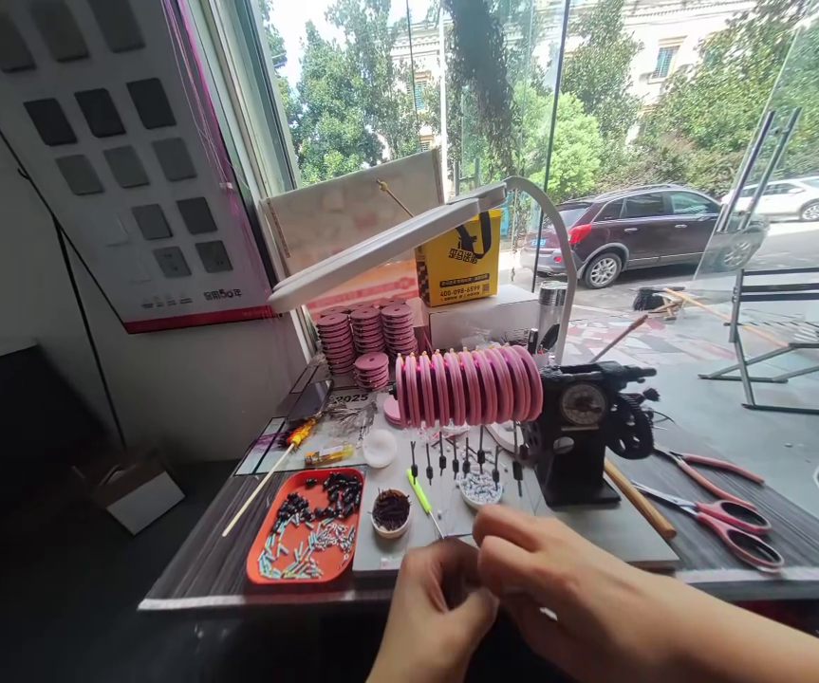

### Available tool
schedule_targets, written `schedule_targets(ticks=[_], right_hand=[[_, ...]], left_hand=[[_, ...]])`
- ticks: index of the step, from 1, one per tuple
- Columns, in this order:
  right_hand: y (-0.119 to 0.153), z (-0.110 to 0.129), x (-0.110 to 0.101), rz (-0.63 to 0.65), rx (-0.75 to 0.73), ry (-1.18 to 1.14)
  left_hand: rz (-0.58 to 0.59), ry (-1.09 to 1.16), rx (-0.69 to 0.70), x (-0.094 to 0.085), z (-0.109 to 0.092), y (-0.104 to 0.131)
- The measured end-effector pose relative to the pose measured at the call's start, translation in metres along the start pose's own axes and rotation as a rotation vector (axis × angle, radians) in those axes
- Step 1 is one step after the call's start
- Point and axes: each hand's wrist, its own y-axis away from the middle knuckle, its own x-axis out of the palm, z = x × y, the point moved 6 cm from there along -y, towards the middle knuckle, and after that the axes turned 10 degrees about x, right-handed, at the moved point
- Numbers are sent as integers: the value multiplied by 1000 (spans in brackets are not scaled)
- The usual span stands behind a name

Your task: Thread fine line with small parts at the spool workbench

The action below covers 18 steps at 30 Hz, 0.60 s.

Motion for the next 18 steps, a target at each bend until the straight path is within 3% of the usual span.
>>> schedule_targets(ticks=[3, 5, 7, 14, 18], right_hand=[[13, 3, 2, -70, -95, 130], [21, 5, 7, -68, -196, 275], [28, 5, 14, -89, -279, 400], [40, 6, 19, -448, -389, 405], [36, 5, 16, -416, -335, 374]], left_hand=[[21, 212, -314, 6, 14, 2], [35, 337, -425, 11, 17, 3], [46, 402, -464, 15, 18, 2], [32, 465, -515, 21, 21, 4], [9, 463, -500, 22, 21, 4]])
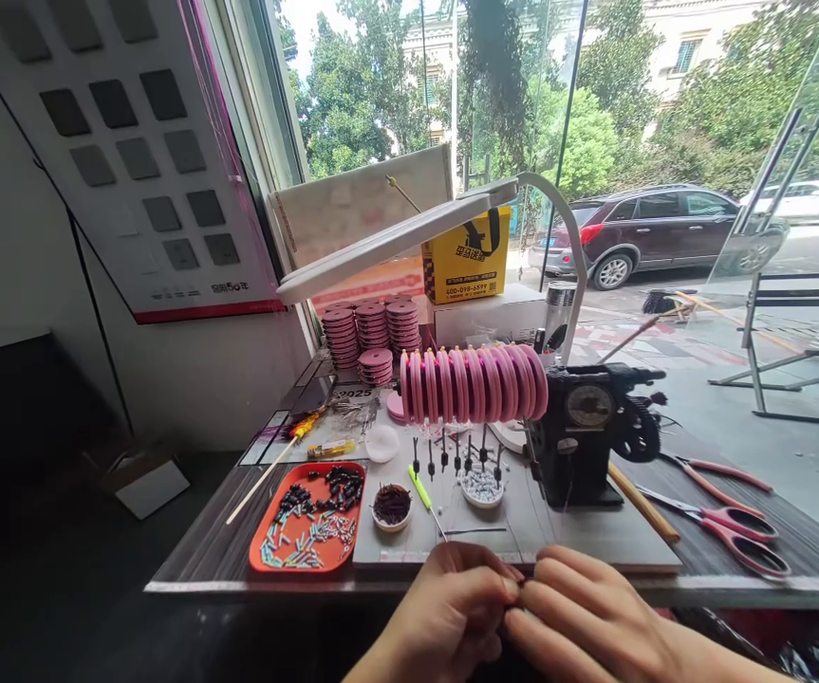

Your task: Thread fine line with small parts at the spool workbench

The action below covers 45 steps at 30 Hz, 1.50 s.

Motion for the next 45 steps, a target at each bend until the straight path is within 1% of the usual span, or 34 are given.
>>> schedule_targets(ticks=[2, 5, 9, 11, 13, 14, 16, 18, 19, 21, 22, 23, 25, 26, 28, 30, 31, 35, 41, 43, 45], right_hand=[[-2, -3, -1, 15, 37, -17], [-1, -1, 0, 4, -19, -9], [4, 1, 7, 59, -44, -14], [6, 1, 7, 72, -45, 7], [7, 1, 7, 115, -48, 16], [8, 1, 7, 147, -47, 4], [8, -1, 8, 212, -21, -69], [7, -6, 8, 211, 49, -218], [7, -10, 6, 168, 102, -319], [7, -21, 7, 103, 272, -528], [7, -28, 10, 94, 384, -617], [8, -34, 14, 112, 507, -688], [8, -44, 21, 184, 753, -811], [7, -47, 23, 199, 854, -899], [2, -49, 25, 198, 986, -1116], [-5, -50, 26, 193, 1042, -1276], [-8, -51, 26, 193, 1054, -1310], [-9, -53, 29, 187, 1068, -1334], [-7, -53, 29, 196, 1022, -1275], [-8, -55, 28, 166, 1036, -1296], [-9, -58, 26, 121, 1045, -1310]], left_hand=[[-12, 0, 3, 0, 0, -1], [-4, 5, -8, 0, -1, 0], [18, 13, -10, -1, -3, 2], [31, 7, -7, 0, -3, 2], [39, -9, 5, 1, -4, 2], [40, -31, 33, 2, -6, 2], [46, -154, 176, 2, -17, 2], [56, -373, 362, 4, -31, 6], [60, -485, 438, 5, -37, 9], [57, -637, 515, 5, -43, 14], [44, -670, 534, 4, -43, 15], [27, -677, 562, 4, -42, 16], [-12, -651, 627, 2, -39, 16], [-37, -630, 657, 0, -37, 16], [-81, -589, 701, -2, -32, 15], [-123, -560, 729, -4, -29, 13], [-136, -544, 740, -5, -28, 13], [-172, -504, 759, -7, -28, 12], [-163, -415, 679, -11, -24, 5], [-197, -461, 705, -11, -24, 8], [-263, -606, 791, -9, -27, 14]])
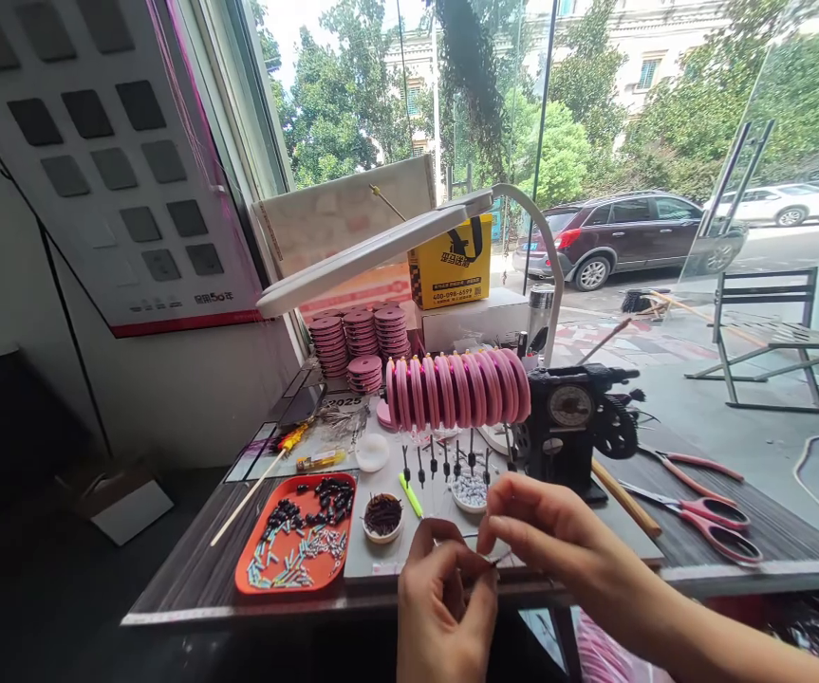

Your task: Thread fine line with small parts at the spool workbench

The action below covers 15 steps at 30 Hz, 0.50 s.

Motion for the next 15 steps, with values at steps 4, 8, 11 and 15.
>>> schedule_targets(ticks=[4, 8, 11, 15], right_hand=[[-3, 1, -6, -47, -32, 20], [-8, 0, -4, -27, -22, 31], [-10, 1, -2, -7, -19, 52], [2, 5, -5, -50, -118, 182]], left_hand=[[-87, -493, 422, 1, -27, 10], [6, -795, 749, 12, -35, 21], [97, -777, 806, 13, -32, 20], [199, -293, 408, 3, -21, -4]])
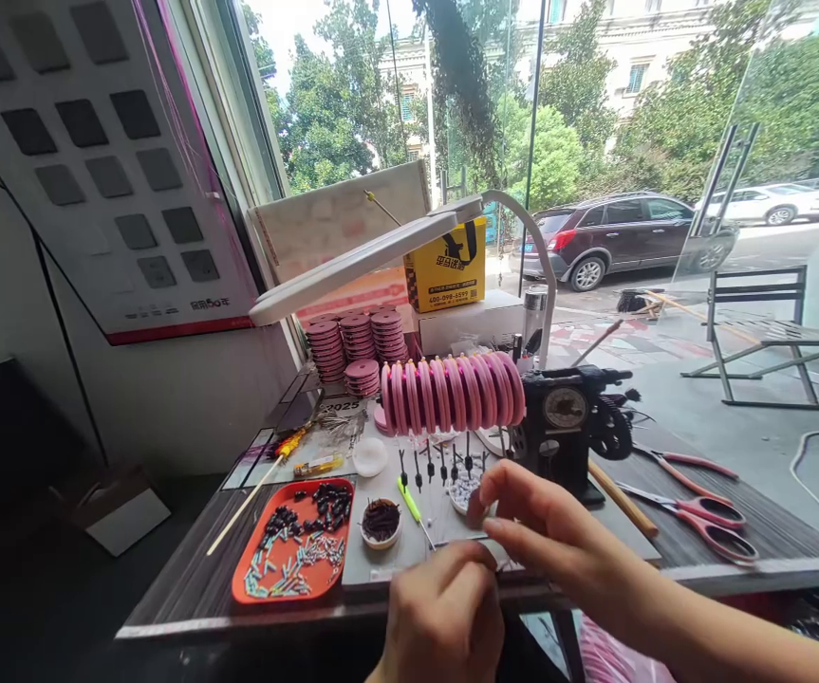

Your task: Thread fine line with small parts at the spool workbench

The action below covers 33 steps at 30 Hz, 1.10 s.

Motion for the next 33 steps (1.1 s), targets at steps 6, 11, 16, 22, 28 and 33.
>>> schedule_targets(ticks=[6, 11, 16, 22, 28, 33], right_hand=[[42, 18, 24, 71, -722, 1000], [50, 16, 31, 51, -916, 1167], [46, 15, 32, 86, -850, 1064], [15, 9, 11, -55, -269, 409], [-14, 1, 9, 36, 77, -40], [3, 10, 0, -22, -166, 270]], left_hand=[[110, 950, -978, 19, 25, 10], [151, 1029, -1016, 26, 23, 15], [124, 890, -932, 19, 22, 10], [-106, 42, -246, -11, 2, -1], [-222, -385, 184, 0, -18, 20], [-4, 289, -288, -3, 9, -3]])
